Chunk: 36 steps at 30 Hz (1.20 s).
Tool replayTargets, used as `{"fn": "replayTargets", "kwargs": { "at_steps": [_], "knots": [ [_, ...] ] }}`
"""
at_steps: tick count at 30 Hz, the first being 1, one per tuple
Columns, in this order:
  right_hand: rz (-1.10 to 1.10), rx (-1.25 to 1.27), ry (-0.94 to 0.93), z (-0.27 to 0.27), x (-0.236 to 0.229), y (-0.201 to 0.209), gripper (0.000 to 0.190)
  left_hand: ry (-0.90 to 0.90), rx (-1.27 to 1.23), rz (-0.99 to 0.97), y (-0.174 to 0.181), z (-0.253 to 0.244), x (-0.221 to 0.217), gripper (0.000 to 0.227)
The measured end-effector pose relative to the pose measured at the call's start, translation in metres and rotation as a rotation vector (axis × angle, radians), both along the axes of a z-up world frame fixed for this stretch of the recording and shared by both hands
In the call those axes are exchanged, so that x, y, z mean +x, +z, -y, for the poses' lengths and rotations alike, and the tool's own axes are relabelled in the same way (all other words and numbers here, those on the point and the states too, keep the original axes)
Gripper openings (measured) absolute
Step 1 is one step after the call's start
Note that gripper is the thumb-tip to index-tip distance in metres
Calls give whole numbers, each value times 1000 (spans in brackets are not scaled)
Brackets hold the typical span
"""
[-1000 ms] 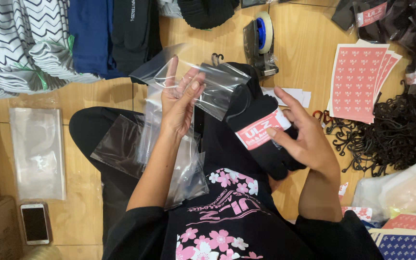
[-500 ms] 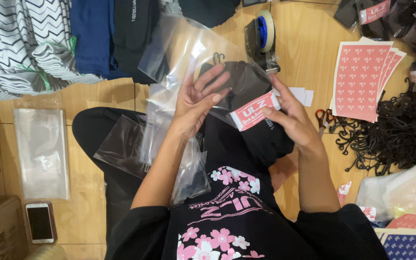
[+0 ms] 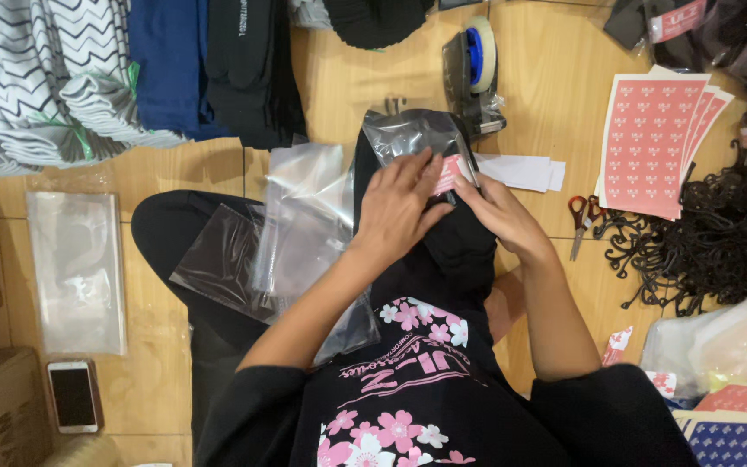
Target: The person labels pairs of black socks and places them into clear plastic bags by hand while sitting on the floor.
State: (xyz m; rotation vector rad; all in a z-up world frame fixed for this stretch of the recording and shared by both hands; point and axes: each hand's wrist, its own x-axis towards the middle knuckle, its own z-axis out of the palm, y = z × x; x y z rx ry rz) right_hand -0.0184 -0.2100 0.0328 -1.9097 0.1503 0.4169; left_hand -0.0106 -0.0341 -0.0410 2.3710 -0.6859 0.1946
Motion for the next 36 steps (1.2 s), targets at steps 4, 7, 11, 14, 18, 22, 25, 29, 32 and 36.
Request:
{"fn": "replayTargets", "kwargs": {
  "at_steps": [4, 7, 11, 14, 18, 22, 25, 29, 32, 36],
  "knots": [
    [-201, -95, 157, -4, -19, 41, 72, 26, 191, 43, -22, 5, 9, 54],
    [-325, -102, 32, 18, -50, -19, 74, 85, 164, 87, -16, 8, 10, 41],
    [-97, -311, -135, 8, -51, -12, 80, -1, 20, 233, -3, 10, 8, 17],
    [-3, -401, -224, -15, -36, 3, 80, -123, -57, 225, -7, 19, -1, 15],
    [-69, -498, -130, 10, -31, -28, 109, -19, -39, 131, -11, -6, 12, 19],
    [-23, -55, -158, 19, -26, -32, 105, -152, -238, -89, 9, -10, 8, 19],
    [59, 303, -82, 16, -25, -32, 100, -155, -281, -183, 27, -14, 6, 19],
    [112, 304, -147, 18, -19, -47, 93, -149, -273, -225, 35, -6, 2, 21],
    [-42, 290, -184, 23, -11, -16, 71, -7, -236, -181, 3, -37, 33, 17],
    [-53, 168, -203, 52, 12, -51, 33, -145, -181, -169, 35, -26, -11, 21]
  ]
}}
